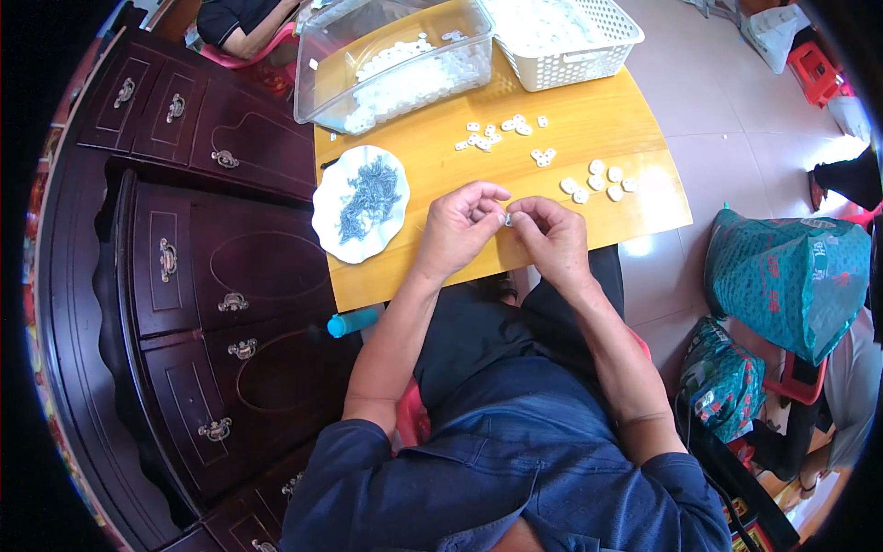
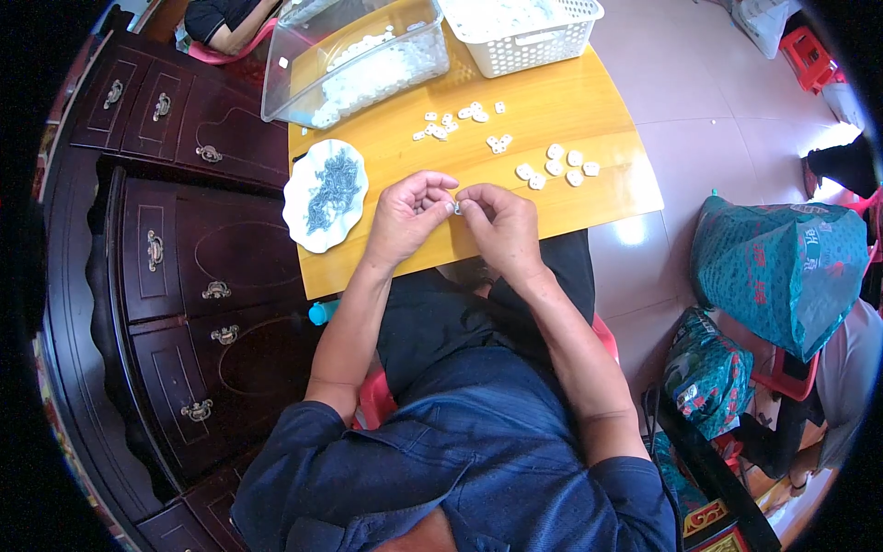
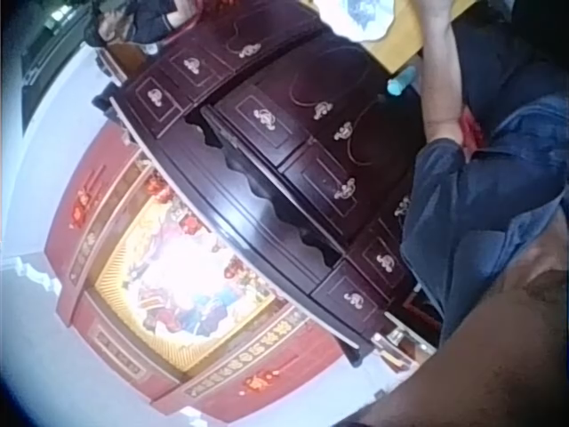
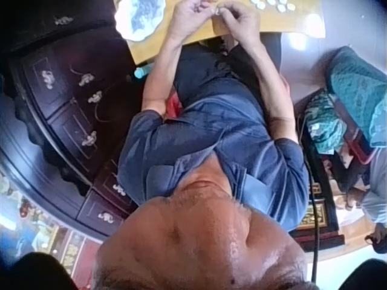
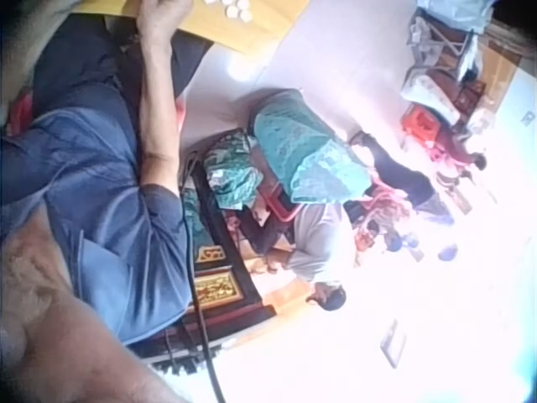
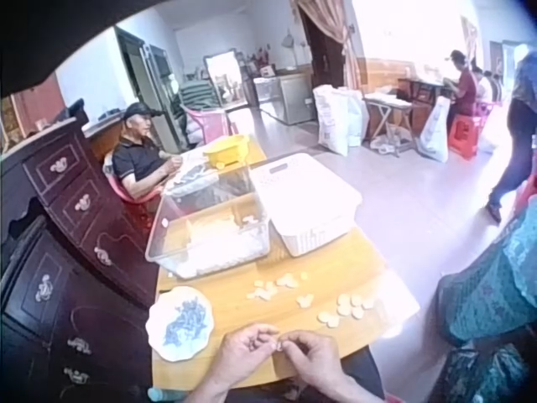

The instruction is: Manually assemble small white plastic components by inserting metal pins into them.

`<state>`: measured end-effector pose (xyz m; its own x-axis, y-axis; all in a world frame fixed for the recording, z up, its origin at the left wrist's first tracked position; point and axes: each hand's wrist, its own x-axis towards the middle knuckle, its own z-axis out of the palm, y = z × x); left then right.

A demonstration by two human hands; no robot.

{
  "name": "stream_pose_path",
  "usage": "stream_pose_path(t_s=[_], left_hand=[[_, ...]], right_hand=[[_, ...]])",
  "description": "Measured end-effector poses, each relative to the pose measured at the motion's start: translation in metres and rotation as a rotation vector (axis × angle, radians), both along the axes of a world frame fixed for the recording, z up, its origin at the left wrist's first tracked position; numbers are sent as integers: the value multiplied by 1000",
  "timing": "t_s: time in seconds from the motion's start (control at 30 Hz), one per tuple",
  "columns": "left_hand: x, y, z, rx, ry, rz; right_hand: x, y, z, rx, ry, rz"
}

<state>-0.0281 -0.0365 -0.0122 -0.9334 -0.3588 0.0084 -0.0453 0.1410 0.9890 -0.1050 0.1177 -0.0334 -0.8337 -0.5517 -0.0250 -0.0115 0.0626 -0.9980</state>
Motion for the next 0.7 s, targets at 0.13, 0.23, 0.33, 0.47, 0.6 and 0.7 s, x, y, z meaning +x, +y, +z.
stream_pose_path(t_s=[0.13,0.23,0.33,0.47,0.6,0.7], left_hand=[[-1,0,-2,-30,-13,0],[-3,0,1,-65,-31,-5],[-8,-2,9,-35,-25,-60],[-23,-18,19,-147,-67,-18],[-54,-31,30,-545,-49,112],[-82,-50,16,-900,53,106]], right_hand=[[0,1,1,12,3,-12],[-1,2,1,-5,-11,-17],[-3,7,6,-37,-54,-30],[-9,15,11,-116,-153,-20],[-13,21,10,-172,-159,-73],[-13,24,11,-211,-169,-117]])
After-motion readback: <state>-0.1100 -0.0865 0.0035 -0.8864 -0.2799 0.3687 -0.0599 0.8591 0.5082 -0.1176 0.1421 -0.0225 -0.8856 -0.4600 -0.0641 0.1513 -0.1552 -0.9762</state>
